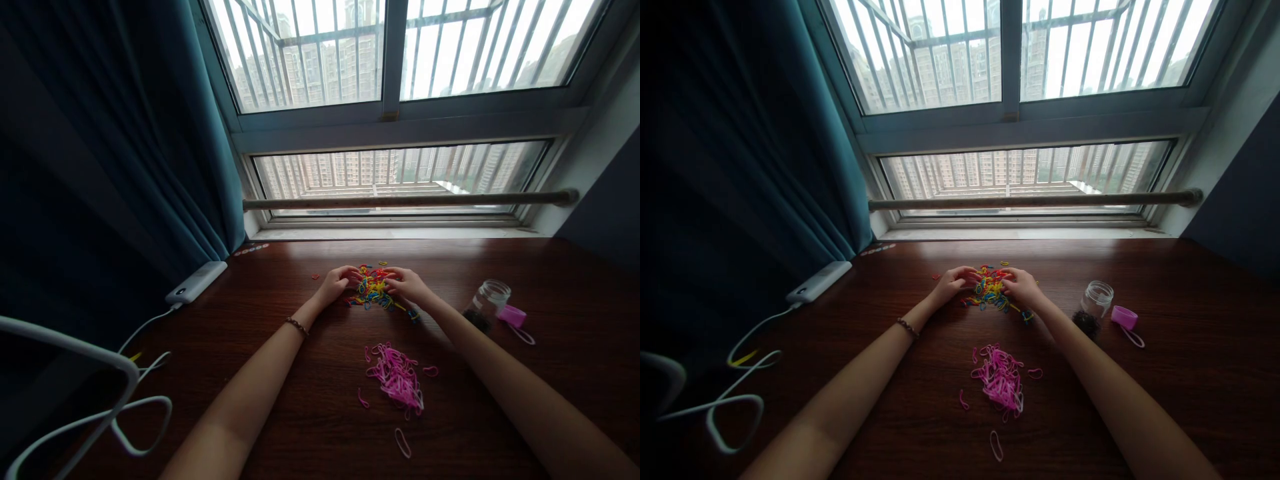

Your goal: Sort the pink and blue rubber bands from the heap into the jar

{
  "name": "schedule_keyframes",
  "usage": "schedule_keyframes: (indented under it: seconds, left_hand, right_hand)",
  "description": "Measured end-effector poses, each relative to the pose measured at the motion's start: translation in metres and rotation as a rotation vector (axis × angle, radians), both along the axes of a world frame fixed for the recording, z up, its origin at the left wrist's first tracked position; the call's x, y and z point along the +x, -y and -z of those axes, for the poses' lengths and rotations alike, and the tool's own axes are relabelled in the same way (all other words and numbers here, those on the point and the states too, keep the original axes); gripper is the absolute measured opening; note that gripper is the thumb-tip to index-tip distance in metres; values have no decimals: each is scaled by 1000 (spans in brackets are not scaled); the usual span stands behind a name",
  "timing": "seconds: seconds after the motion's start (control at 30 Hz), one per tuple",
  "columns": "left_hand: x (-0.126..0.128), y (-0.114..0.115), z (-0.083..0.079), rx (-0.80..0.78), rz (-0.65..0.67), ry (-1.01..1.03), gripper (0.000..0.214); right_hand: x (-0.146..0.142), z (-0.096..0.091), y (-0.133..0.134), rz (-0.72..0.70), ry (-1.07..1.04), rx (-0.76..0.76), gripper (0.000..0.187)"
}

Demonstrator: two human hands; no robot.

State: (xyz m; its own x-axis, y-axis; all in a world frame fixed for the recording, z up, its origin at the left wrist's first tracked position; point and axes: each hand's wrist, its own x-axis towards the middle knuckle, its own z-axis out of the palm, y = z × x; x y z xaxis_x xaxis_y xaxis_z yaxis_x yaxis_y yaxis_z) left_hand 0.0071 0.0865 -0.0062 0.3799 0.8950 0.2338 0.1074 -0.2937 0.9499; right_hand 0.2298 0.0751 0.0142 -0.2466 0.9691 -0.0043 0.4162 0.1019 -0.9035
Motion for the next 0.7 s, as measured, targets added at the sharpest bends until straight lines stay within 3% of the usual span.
schedule_keyframes:
  seconds: [0.07, 0.13, 0.27, 0.33, 0.37, 0.43, 0.53, 0.7]
  left_hand:
    - [-2, -2, -2, 47, -92, 3, 36]
    - [-6, -4, -3, 135, -317, -85, 33]
    - [-13, -6, 0, 229, -947, -461, 36]
    - [-14, -6, 4, 133, -1115, -637, 44]
    - [-15, -7, 6, 93, -1110, -699, 46]
    - [-14, -8, 10, 104, -961, -761, 42]
    - [-9, -11, 14, 215, -718, -760, 34]
    - [3, -6, 11, 422, -492, -646, 31]
  right_hand:
    - [3, 1, -5, 36, -149, 17, 34]
    - [9, 3, -12, 147, -148, 113, 31]
    - [18, 16, -21, 324, 166, 270, 30]
    - [18, 23, -21, 318, 368, 289, 31]
    - [17, 25, -19, 307, 454, 296, 31]
    - [14, 27, -17, 282, 560, 313, 31]
    - [14, 25, -14, 264, 585, 355, 32]
    - [17, 22, -12, 211, 593, 421, 18]
